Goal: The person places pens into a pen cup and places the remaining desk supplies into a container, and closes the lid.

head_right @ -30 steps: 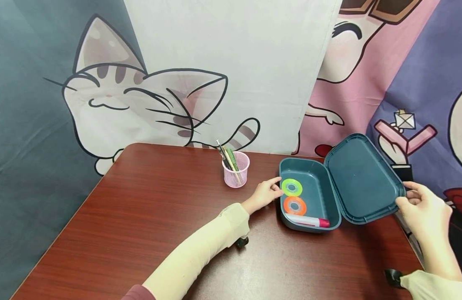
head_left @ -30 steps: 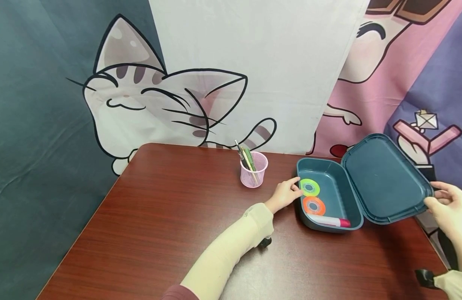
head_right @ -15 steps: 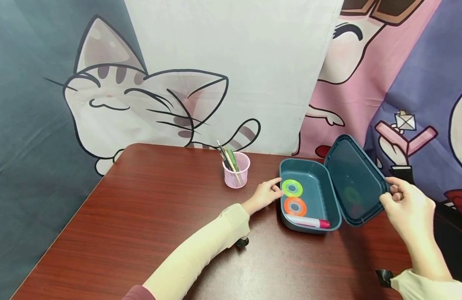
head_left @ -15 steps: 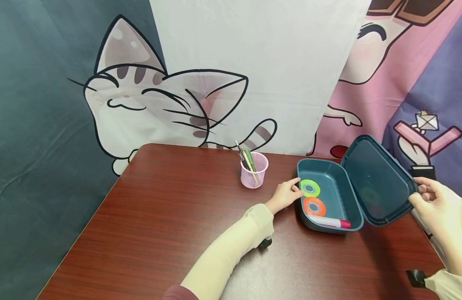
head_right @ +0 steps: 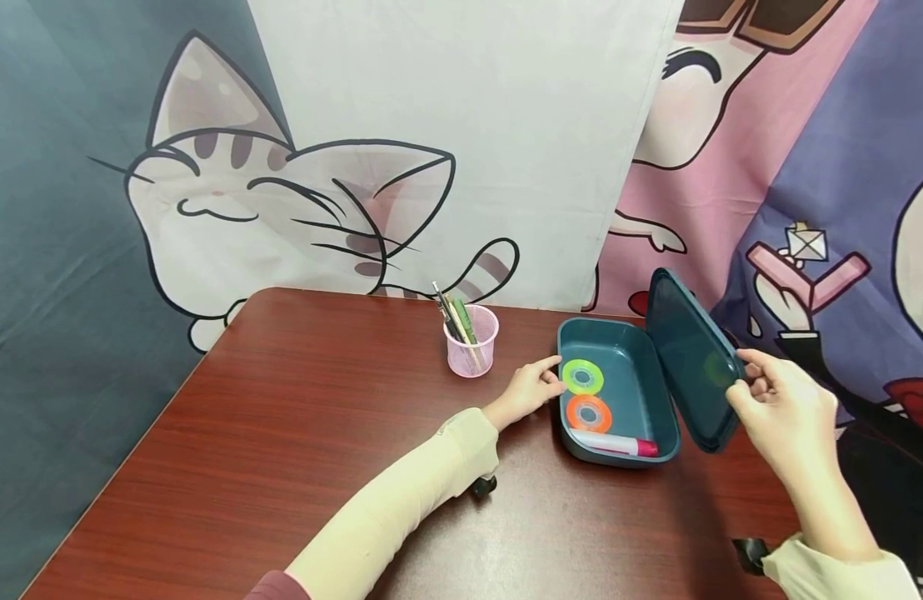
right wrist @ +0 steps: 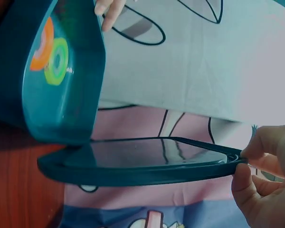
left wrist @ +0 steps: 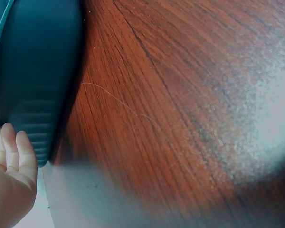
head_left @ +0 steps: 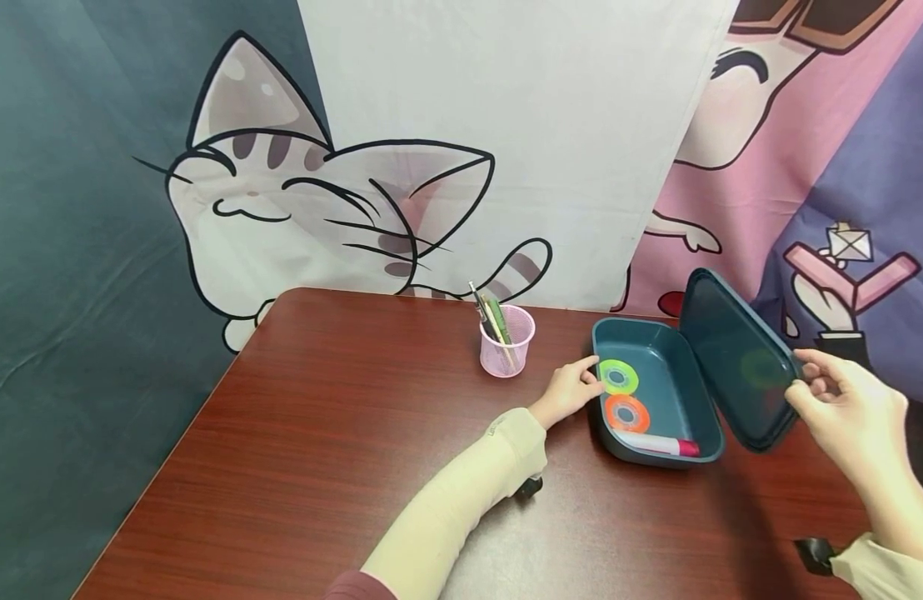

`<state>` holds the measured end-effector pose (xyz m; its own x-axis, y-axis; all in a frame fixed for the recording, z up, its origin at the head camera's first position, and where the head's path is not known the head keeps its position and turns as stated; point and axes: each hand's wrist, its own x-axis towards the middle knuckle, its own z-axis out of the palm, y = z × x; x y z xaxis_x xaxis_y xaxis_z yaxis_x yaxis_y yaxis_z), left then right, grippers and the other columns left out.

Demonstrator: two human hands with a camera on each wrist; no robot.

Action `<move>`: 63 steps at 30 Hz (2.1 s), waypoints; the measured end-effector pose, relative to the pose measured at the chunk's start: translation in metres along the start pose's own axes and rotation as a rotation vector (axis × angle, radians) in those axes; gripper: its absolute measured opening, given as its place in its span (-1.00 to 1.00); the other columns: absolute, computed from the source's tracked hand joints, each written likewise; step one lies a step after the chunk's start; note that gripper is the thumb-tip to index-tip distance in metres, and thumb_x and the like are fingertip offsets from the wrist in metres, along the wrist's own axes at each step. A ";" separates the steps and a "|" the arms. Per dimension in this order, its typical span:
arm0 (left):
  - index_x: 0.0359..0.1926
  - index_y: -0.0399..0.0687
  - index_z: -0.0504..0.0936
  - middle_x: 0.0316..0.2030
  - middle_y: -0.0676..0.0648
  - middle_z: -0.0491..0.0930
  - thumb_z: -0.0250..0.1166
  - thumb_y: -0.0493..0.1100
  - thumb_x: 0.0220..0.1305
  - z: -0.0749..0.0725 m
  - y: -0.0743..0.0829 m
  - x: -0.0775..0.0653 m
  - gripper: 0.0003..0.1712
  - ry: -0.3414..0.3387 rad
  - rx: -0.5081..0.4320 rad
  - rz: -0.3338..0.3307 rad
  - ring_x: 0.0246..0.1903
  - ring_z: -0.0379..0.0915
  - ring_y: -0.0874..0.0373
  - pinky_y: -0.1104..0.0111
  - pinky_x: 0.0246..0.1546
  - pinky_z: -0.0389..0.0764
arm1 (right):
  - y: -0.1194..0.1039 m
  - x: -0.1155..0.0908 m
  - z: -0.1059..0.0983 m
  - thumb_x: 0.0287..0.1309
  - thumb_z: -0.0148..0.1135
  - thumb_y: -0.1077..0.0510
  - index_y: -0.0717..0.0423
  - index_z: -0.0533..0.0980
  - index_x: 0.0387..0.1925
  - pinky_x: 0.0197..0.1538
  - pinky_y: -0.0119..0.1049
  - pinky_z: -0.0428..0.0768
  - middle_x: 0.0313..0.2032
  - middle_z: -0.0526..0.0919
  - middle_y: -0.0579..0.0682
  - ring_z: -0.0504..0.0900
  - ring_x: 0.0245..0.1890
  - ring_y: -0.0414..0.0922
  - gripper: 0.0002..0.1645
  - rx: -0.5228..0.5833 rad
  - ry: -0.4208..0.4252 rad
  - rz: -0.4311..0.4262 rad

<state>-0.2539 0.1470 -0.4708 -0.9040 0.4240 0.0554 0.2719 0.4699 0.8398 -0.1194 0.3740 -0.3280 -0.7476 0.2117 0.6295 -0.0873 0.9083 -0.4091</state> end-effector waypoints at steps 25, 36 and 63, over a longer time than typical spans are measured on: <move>0.15 -0.08 0.38 -0.54 0.10 0.56 0.23 -0.17 0.04 0.000 -0.003 -0.002 -0.42 -0.004 -0.032 -0.012 -0.60 0.28 0.39 0.61 -0.50 0.29 | -0.033 -0.011 0.040 -0.36 0.15 0.34 0.25 0.59 -0.42 -0.44 -0.71 0.17 -0.56 0.45 0.00 0.18 -0.53 -0.67 -0.72 0.105 -0.048 -0.178; 0.16 -0.09 0.37 -0.51 0.06 0.58 0.22 -0.18 0.06 -0.002 0.000 -0.003 -0.43 -0.014 -0.042 -0.005 -0.62 0.29 0.36 0.61 -0.50 0.29 | -0.036 -0.015 0.052 -0.34 0.15 0.36 0.24 0.57 -0.41 -0.43 -0.59 0.21 -0.56 0.46 -0.02 0.18 -0.50 -0.57 -0.73 0.107 -0.059 -0.197; 0.17 -0.08 0.36 -0.45 0.05 0.65 0.22 -0.12 0.09 -0.004 0.000 0.000 -0.42 -0.026 -0.009 0.023 -0.65 0.30 0.40 0.62 -0.43 0.30 | -0.039 -0.048 0.094 -0.37 0.24 0.40 0.16 0.56 -0.34 -0.53 -0.60 0.22 -0.41 0.54 0.00 0.27 -0.53 -0.43 -0.64 0.185 -0.183 -0.202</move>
<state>-0.2550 0.1439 -0.4683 -0.8888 0.4542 0.0608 0.2892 0.4530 0.8433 -0.1418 0.2943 -0.4047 -0.8074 -0.0494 0.5880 -0.3515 0.8406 -0.4121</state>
